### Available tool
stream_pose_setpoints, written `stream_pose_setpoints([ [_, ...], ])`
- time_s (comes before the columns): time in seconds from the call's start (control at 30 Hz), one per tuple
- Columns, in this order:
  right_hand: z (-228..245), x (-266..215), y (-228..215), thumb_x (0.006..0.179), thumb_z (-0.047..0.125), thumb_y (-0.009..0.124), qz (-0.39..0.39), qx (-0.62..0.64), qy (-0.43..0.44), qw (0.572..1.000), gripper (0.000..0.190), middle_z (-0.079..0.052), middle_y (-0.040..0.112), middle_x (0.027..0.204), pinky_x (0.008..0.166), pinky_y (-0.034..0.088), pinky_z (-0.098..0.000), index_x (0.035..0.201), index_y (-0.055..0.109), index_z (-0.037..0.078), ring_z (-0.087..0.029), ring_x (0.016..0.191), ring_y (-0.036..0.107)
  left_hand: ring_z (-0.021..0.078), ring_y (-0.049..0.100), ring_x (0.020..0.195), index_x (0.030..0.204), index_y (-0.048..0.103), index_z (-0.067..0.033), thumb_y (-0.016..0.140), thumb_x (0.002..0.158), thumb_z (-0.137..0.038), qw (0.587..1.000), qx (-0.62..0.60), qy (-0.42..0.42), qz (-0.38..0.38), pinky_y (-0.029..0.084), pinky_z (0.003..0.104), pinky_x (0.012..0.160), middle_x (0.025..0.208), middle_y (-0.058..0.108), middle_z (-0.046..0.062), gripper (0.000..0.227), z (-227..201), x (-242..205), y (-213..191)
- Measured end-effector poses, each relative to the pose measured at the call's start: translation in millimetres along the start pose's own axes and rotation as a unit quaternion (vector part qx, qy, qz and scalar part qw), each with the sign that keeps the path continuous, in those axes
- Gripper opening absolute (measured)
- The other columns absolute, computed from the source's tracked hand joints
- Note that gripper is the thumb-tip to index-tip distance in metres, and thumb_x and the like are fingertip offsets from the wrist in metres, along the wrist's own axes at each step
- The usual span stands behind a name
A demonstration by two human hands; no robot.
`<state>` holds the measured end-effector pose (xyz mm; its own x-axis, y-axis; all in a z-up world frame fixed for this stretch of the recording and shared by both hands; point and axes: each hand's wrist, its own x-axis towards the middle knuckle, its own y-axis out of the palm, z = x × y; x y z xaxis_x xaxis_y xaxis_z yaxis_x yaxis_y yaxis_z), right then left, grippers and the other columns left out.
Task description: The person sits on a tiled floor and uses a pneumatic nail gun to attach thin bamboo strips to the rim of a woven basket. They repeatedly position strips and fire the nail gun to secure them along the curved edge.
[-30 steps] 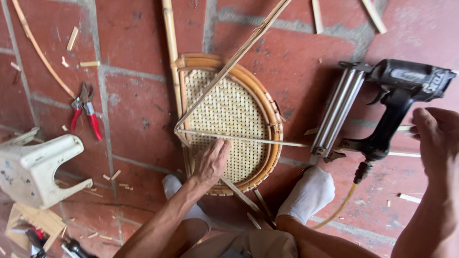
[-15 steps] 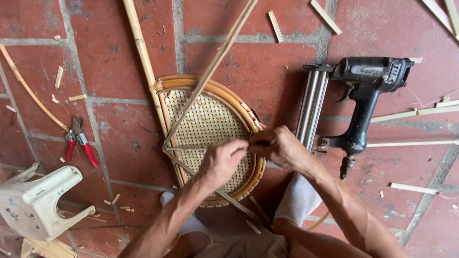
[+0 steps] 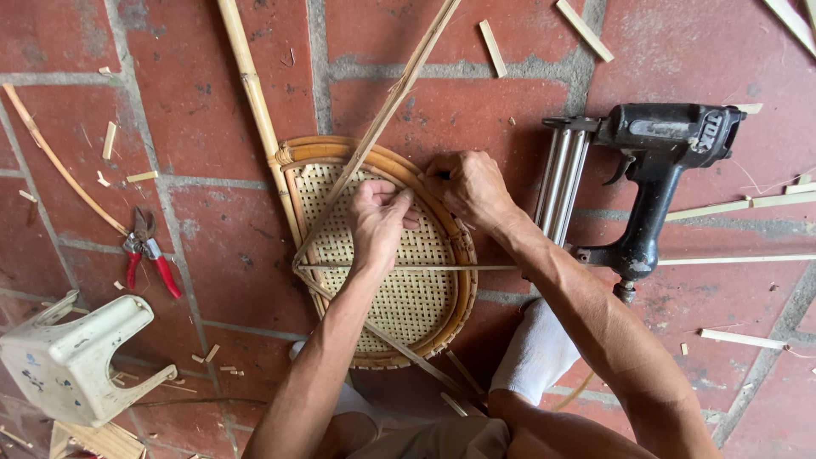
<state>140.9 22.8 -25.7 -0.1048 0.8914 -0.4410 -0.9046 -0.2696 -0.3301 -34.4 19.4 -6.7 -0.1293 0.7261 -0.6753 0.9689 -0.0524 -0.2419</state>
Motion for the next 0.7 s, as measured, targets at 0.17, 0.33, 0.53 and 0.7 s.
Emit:
stream_pose_setpoints([
  [0.17,5.1,7.5,-6.3,0.087,0.014,0.073,0.023,-0.02,-0.008,1.0,0.015,-0.013,0.079,0.088,0.072,0.061,-0.0402,0.098,0.081,0.007,-0.027,0.073,0.076,0.0196,0.068,0.054,0.103,0.05,0.0019,0.067,0.092,-0.003,1.0,-0.015,0.017,0.011,0.059,0.029,0.04,0.082,0.068,0.017,0.02,-0.2,5.6,-0.9],
  [0.33,-1.2,6.3,-6.9,0.087,0.012,0.072,0.047,-0.042,-0.008,0.998,0.014,-0.014,0.078,0.082,0.071,0.061,-0.0402,0.095,0.08,0.006,-0.027,0.07,0.075,0.0182,0.068,0.05,0.099,0.049,0.0011,0.072,0.09,-0.008,0.999,0.029,0.018,-0.016,0.056,0.028,0.04,0.08,0.066,0.018,0.027,-1.6,0.7,4.3],
  [0.53,-0.2,19.3,-11.0,0.086,0.014,0.072,0.043,-0.042,-0.035,0.998,0.017,-0.012,0.079,0.087,0.071,0.063,-0.04,0.099,0.081,0.008,-0.024,0.071,0.076,0.017,0.066,0.046,0.095,0.049,0.001,0.077,0.088,-0.015,0.998,0.048,0.024,-0.031,0.055,0.026,0.034,0.076,0.067,0.016,0.032,-10.1,6.0,9.9],
  [0.7,3.2,-53.7,-76.3,0.093,0.0,0.076,-0.168,-0.116,-0.176,0.963,0.02,-0.018,0.077,0.106,0.077,0.057,-0.0393,0.113,0.075,0.003,-0.027,0.086,0.074,0.0156,0.064,0.045,0.094,0.052,0.0004,0.08,0.086,-0.018,0.998,0.045,0.018,-0.036,0.054,0.026,0.034,0.073,0.068,0.014,0.035,-5.1,4.5,6.9],
])
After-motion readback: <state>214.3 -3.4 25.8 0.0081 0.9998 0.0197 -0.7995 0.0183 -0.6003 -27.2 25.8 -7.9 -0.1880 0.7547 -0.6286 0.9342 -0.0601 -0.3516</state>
